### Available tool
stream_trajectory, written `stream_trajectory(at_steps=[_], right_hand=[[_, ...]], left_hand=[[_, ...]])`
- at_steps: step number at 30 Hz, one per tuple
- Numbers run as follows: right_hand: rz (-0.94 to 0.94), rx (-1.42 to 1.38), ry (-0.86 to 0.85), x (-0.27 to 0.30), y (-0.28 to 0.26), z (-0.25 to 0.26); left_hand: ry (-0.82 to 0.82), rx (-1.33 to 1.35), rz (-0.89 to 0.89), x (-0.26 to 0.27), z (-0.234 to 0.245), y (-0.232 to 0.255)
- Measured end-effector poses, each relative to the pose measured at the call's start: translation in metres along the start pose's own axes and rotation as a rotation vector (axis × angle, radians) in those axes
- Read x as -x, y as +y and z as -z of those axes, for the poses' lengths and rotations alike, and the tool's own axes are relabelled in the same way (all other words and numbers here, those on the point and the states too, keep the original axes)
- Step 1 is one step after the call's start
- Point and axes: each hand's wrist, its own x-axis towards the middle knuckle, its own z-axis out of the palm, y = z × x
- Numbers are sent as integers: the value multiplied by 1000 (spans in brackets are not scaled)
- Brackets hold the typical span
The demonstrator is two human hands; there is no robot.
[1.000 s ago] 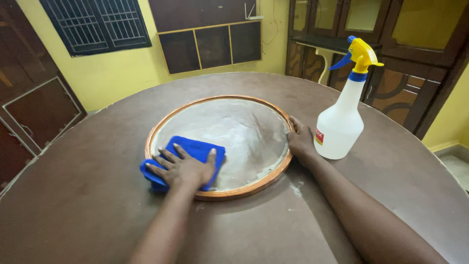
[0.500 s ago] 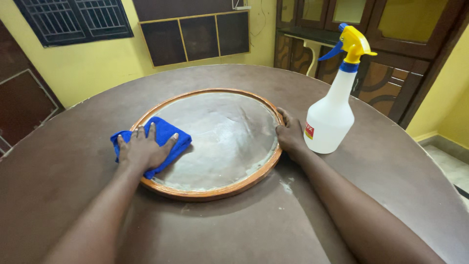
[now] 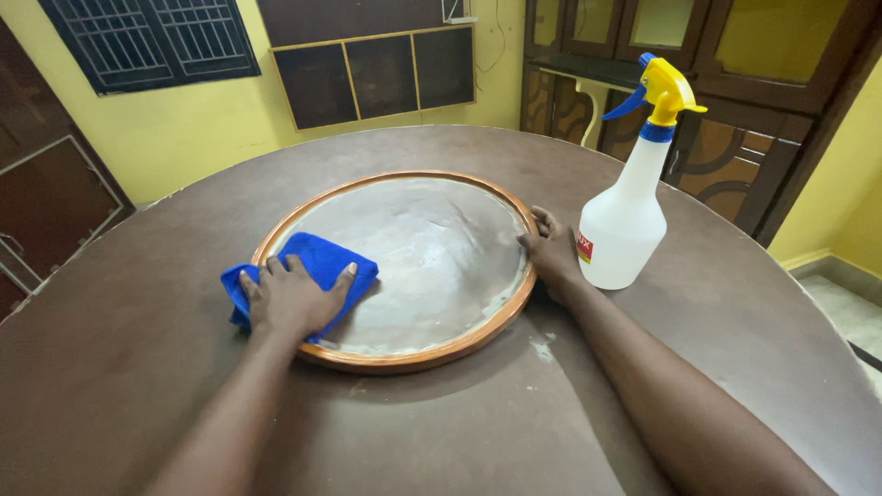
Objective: The person wipes a round wooden tray on a table using a blue cloth and a spray bottle, folding the cloth in between wipes.
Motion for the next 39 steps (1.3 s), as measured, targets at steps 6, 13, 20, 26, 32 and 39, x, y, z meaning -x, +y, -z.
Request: stream_trajectory(at_steps=[6, 13, 20, 26, 32, 39], right_hand=[[49, 78, 12, 7, -5, 0], [67, 254, 48, 3, 5, 0], [111, 138, -37, -1, 4, 1], [55, 102, -96, 4, -1, 2], [130, 183, -57, -8, 12, 9], [39, 120, 27, 2, 1, 0]], left_hand=[[-29, -33, 147, 29, -6, 37], [-66, -6, 150, 19, -8, 29], [-46, -54, -10, -21, -15, -1], [-98, -27, -147, -55, -13, -22], [-45, -11, -203, -58, -14, -24], [16, -14, -9, -11, -13, 0]])
